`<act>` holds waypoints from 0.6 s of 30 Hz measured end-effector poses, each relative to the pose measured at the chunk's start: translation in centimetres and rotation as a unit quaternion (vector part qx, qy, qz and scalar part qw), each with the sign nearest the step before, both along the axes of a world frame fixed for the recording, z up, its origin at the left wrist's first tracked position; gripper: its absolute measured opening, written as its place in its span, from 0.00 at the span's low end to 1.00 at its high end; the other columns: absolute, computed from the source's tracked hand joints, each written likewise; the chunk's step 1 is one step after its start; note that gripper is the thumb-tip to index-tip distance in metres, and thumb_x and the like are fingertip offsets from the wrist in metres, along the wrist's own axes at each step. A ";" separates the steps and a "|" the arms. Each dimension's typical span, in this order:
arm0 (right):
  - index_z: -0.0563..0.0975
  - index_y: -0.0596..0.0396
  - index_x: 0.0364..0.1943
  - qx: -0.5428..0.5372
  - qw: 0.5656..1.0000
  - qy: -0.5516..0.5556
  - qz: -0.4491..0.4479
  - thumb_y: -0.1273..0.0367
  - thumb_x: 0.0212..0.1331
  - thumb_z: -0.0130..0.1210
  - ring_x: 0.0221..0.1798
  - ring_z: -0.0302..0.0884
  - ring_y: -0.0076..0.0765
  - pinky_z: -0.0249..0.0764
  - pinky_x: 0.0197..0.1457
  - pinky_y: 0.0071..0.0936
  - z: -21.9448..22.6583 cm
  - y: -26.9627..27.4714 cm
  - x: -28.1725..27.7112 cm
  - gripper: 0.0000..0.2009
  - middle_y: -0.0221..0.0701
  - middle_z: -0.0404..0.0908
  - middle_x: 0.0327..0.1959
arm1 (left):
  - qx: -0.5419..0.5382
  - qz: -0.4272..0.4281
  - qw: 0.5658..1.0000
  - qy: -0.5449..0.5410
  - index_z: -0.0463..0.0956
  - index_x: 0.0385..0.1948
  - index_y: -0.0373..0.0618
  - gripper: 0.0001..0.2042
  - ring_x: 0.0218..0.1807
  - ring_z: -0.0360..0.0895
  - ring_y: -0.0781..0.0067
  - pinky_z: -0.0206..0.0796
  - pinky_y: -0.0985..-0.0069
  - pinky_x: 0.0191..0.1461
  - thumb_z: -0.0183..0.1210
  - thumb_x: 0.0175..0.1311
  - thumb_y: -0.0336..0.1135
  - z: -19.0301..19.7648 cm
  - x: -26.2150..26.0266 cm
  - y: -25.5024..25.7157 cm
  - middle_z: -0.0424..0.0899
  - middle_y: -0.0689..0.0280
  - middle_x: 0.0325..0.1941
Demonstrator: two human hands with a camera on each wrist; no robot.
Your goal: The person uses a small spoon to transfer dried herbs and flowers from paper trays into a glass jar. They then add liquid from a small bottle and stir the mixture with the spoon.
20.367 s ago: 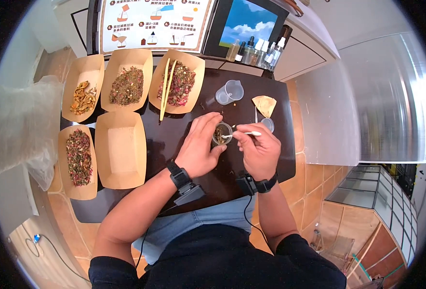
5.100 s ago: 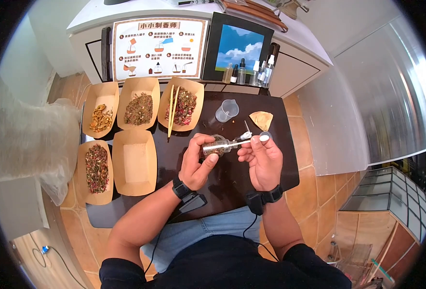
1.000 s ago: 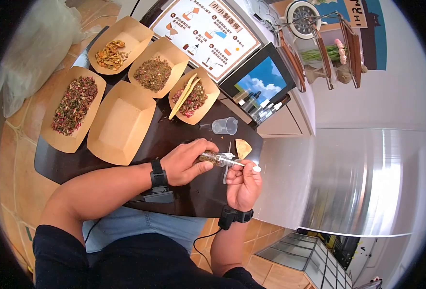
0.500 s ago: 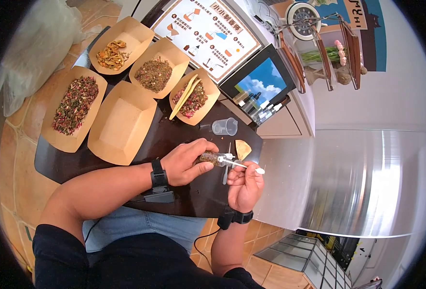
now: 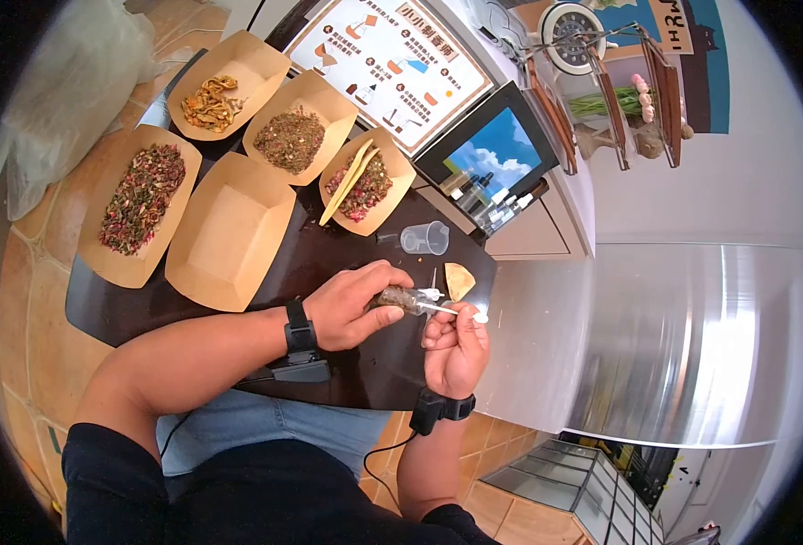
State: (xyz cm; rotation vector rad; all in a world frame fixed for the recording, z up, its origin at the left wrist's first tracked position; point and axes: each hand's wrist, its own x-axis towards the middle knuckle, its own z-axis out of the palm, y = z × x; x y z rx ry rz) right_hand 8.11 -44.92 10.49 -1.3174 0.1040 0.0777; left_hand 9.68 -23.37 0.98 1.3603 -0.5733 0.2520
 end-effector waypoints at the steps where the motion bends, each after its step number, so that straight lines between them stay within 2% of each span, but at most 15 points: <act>1: 0.78 0.57 0.47 0.008 1.000 0.002 -0.003 0.62 0.85 0.51 0.32 0.82 0.33 0.76 0.32 0.28 0.0 -0.1 0.0 0.12 0.35 0.86 0.36 | -0.002 0.004 1.000 -0.001 0.74 0.60 0.40 0.18 0.49 0.83 0.45 0.75 0.58 0.55 0.62 0.77 0.39 0.1 0.0 0.0 0.82 0.51 0.51; 5: 0.77 0.56 0.47 0.018 0.999 0.013 -0.026 0.62 0.85 0.51 0.31 0.84 0.35 0.77 0.31 0.31 -0.1 0.1 0.0 0.11 0.37 0.87 0.35 | 0.008 0.005 1.000 0.012 0.74 0.60 0.40 0.18 0.48 0.82 0.46 0.74 0.58 0.53 0.62 0.77 0.40 0.4 0.0 0.2 0.81 0.51 0.49; 8: 0.77 0.56 0.48 0.023 0.999 0.004 -0.026 0.62 0.85 0.51 0.30 0.84 0.35 0.77 0.31 0.31 -0.2 0.0 -0.1 0.11 0.37 0.87 0.35 | 0.001 0.004 1.000 0.012 0.74 0.61 0.40 0.19 0.48 0.82 0.41 0.74 0.55 0.52 0.62 0.75 0.38 0.4 0.0 0.2 0.80 0.50 0.48; 10: 0.78 0.55 0.50 0.017 1.000 -0.013 -0.015 0.61 0.85 0.49 0.33 0.83 0.35 0.77 0.34 0.31 -0.2 -0.2 -0.2 0.12 0.36 0.87 0.37 | 0.003 0.008 1.000 0.010 0.74 0.60 0.41 0.18 0.46 0.82 0.47 0.74 0.59 0.51 0.62 0.76 0.40 0.3 0.0 0.2 0.81 0.52 0.47; 18: 0.77 0.55 0.50 0.015 0.999 -0.026 -0.025 0.61 0.86 0.49 0.32 0.84 0.36 0.78 0.34 0.32 -0.2 -0.7 -0.2 0.12 0.38 0.87 0.38 | 0.003 0.014 1.000 0.009 0.74 0.60 0.41 0.18 0.44 0.81 0.48 0.73 0.59 0.49 0.61 0.78 0.42 0.4 0.0 0.1 0.80 0.53 0.46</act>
